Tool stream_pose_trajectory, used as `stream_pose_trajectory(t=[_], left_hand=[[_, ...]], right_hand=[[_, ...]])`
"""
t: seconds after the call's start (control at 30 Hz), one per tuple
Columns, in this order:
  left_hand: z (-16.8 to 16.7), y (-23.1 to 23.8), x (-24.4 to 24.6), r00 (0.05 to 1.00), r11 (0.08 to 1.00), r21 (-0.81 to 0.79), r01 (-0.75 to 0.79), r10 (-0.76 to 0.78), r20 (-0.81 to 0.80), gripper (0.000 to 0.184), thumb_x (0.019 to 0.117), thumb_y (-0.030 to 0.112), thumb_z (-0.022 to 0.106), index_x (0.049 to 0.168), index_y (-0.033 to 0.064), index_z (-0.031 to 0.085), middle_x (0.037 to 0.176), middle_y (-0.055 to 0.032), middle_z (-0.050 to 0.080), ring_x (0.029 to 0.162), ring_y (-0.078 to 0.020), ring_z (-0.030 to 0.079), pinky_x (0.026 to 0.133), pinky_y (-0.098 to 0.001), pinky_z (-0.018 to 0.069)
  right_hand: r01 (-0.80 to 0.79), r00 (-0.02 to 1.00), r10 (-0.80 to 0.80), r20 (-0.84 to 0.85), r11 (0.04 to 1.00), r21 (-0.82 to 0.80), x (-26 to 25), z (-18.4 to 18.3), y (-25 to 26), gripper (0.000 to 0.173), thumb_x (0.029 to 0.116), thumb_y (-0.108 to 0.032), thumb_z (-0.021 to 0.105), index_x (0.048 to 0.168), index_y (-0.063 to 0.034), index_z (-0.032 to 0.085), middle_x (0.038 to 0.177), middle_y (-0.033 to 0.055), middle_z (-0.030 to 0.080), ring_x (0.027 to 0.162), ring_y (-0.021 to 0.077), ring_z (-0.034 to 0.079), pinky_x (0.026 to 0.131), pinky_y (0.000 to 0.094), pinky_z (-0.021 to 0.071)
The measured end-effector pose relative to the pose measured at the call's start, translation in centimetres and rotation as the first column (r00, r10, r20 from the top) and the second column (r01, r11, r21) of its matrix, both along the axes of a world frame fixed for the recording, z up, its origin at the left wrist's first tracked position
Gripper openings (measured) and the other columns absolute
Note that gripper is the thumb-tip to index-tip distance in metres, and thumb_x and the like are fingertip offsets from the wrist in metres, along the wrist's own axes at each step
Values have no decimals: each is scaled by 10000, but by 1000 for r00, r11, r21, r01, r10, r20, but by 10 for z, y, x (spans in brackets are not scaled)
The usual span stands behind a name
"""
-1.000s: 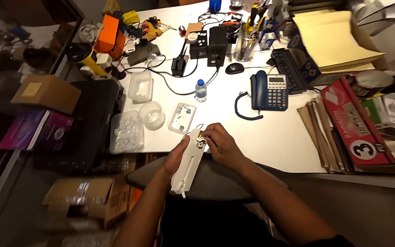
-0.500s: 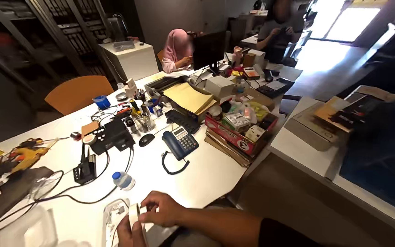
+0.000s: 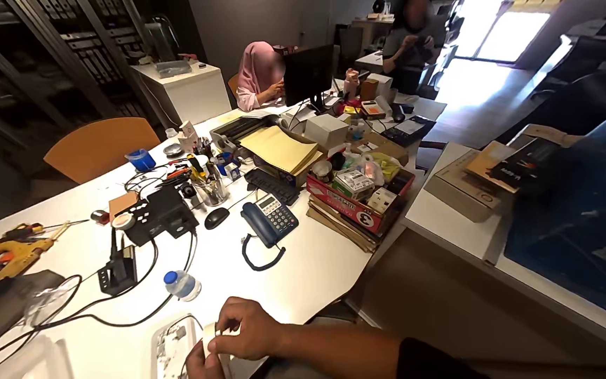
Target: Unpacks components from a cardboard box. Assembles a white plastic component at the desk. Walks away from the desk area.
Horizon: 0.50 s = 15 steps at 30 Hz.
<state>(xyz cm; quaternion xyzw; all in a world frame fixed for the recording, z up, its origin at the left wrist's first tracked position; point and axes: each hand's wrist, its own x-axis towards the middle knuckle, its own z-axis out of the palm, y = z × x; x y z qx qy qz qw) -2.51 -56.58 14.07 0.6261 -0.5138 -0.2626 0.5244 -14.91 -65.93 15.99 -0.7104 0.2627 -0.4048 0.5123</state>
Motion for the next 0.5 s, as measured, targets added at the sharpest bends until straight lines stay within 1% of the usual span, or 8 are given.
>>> stream_pose_trajectory(t=[0.07, 0.13, 0.17, 0.23, 0.33, 0.37, 0.43, 0.5], left_hand=[[2, -1, -1, 999, 1000, 5, -3, 3, -36, 659, 1076, 369, 308, 1316, -244, 325, 1216, -256, 528, 1126, -34, 551, 995, -210, 464], [2, 6, -2, 998, 999, 36, -18, 20, -61, 604, 1079, 318, 297, 1335, -229, 313, 1188, -220, 538, 1094, 1, 557, 976, -192, 475], [2, 5, -2, 998, 999, 31, -20, 22, -61, 583, 1071, 286, 295, 1324, -238, 309, 1164, -214, 536, 1075, 18, 552, 967, -178, 471], [0, -1, 0, 998, 1000, 20, -9, 10, -58, 547, 1071, 260, 296, 1308, -233, 328, 1123, -197, 542, 1024, 23, 556, 942, -177, 474], [-2, 2, 1, 992, 995, 94, -18, 30, -124, 487, 1076, 229, 296, 1310, -197, 335, 1078, -162, 549, 969, 12, 572, 896, -197, 501], [-2, 2, 2, 986, 994, 111, -22, 40, -159, 469, 1074, 210, 290, 1315, -191, 324, 1075, -155, 543, 968, 9, 572, 894, -202, 505], [-2, 1, 4, 980, 995, 92, -33, 51, -194, 457, 1067, 191, 276, 1325, -186, 303, 1097, -141, 523, 995, 30, 554, 916, -180, 488], [2, 0, 5, 976, 994, 89, -68, 85, -202, 489, 1065, 207, 260, 1350, -189, 284, 1138, -162, 513, 1039, 28, 540, 948, -178, 468]], right_hand=[[8, 1000, -7, 13, 998, -60, 0, -4, -2, 283, 944, -210, 703, 938, 72, 695, 933, 170, 643, 842, 204, 621, 755, 321, 526], [6, 1000, -6, 6, 995, -100, 0, -10, 4, 272, 962, -198, 676, 985, 71, 709, 979, 186, 662, 875, 224, 647, 785, 340, 548], [7, 1000, -8, -6, 994, -112, 0, -9, 4, 268, 961, -189, 673, 999, 73, 715, 999, 198, 671, 894, 241, 656, 802, 360, 553], [11, 1000, -13, -16, 990, -140, 0, -7, -1, 258, 966, -185, 676, 977, 69, 715, 997, 197, 670, 902, 247, 660, 812, 367, 556], [2, 1000, -6, -20, 983, -186, 2, -10, 4, 219, 959, -146, 664, 885, 58, 697, 952, 186, 660, 898, 256, 664, 798, 381, 561], [-12, 1000, 7, -23, 977, -212, 3, -10, 6, 211, 952, -135, 664, 865, 56, 689, 937, 188, 656, 897, 269, 661, 794, 392, 556], [-34, 999, 31, -15, 972, -234, 5, -8, 8, 220, 956, -139, 671, 868, 61, 696, 934, 196, 659, 910, 284, 658, 811, 401, 549], [-52, 999, 49, -21, 986, -160, 8, -5, 9, 235, 975, -155, 676, 915, 71, 700, 967, 198, 658, 919, 262, 658, 829, 373, 555]])
